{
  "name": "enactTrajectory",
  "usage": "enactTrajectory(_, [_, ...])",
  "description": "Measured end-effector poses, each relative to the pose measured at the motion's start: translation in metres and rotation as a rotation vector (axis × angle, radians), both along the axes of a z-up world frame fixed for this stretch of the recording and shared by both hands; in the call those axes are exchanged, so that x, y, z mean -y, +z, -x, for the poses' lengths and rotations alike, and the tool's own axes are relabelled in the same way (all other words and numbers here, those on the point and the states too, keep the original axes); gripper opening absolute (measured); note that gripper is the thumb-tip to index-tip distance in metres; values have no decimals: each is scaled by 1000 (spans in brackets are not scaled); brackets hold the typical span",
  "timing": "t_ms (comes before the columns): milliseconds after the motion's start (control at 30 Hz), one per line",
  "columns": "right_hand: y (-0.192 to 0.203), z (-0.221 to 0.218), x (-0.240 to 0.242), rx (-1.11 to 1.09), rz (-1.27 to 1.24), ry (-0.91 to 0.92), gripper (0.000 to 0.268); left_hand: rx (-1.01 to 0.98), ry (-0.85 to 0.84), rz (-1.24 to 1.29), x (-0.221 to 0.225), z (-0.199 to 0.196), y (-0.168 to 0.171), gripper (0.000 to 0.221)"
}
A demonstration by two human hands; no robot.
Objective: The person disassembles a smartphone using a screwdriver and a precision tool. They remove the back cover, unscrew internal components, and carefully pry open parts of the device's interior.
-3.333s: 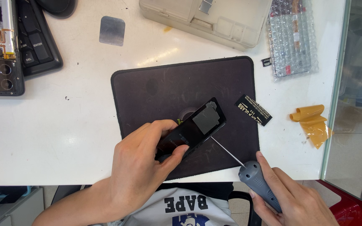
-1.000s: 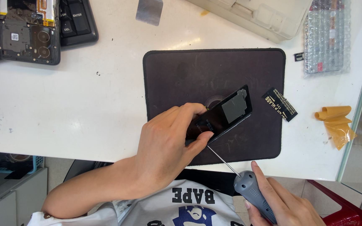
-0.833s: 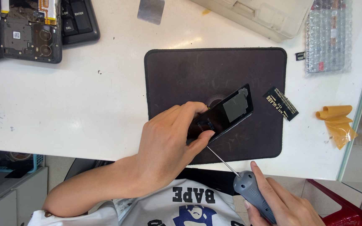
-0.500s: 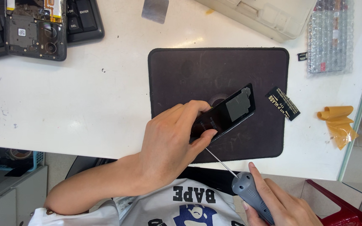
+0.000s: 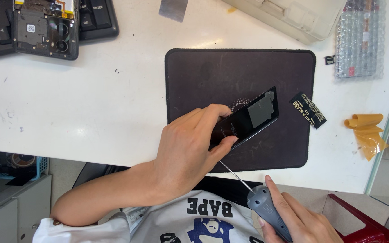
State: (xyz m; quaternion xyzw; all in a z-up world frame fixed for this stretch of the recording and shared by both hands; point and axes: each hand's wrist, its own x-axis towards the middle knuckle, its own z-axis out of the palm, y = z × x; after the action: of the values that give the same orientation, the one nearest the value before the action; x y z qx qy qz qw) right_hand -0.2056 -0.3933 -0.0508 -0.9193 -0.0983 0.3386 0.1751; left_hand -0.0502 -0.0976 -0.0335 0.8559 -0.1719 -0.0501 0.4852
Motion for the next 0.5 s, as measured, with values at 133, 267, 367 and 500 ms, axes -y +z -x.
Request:
enactTrajectory(133, [-4, 4, 3, -52, 37, 41, 91, 7, 2, -5, 0, 0, 1, 37])
enactTrajectory(267, [-5, 6, 2, -57, 31, 57, 92, 4, -5, -2, 0, 0, 1, 37])
enactTrajectory(367, [-4, 5, -1, -51, -1, 44, 92, 0, -7, 4, 0, 0, 1, 37])
enactTrajectory(500, [-2, 1, -6, -62, 21, 79, 93, 31, 4, 1, -1, 1, 1, 37])
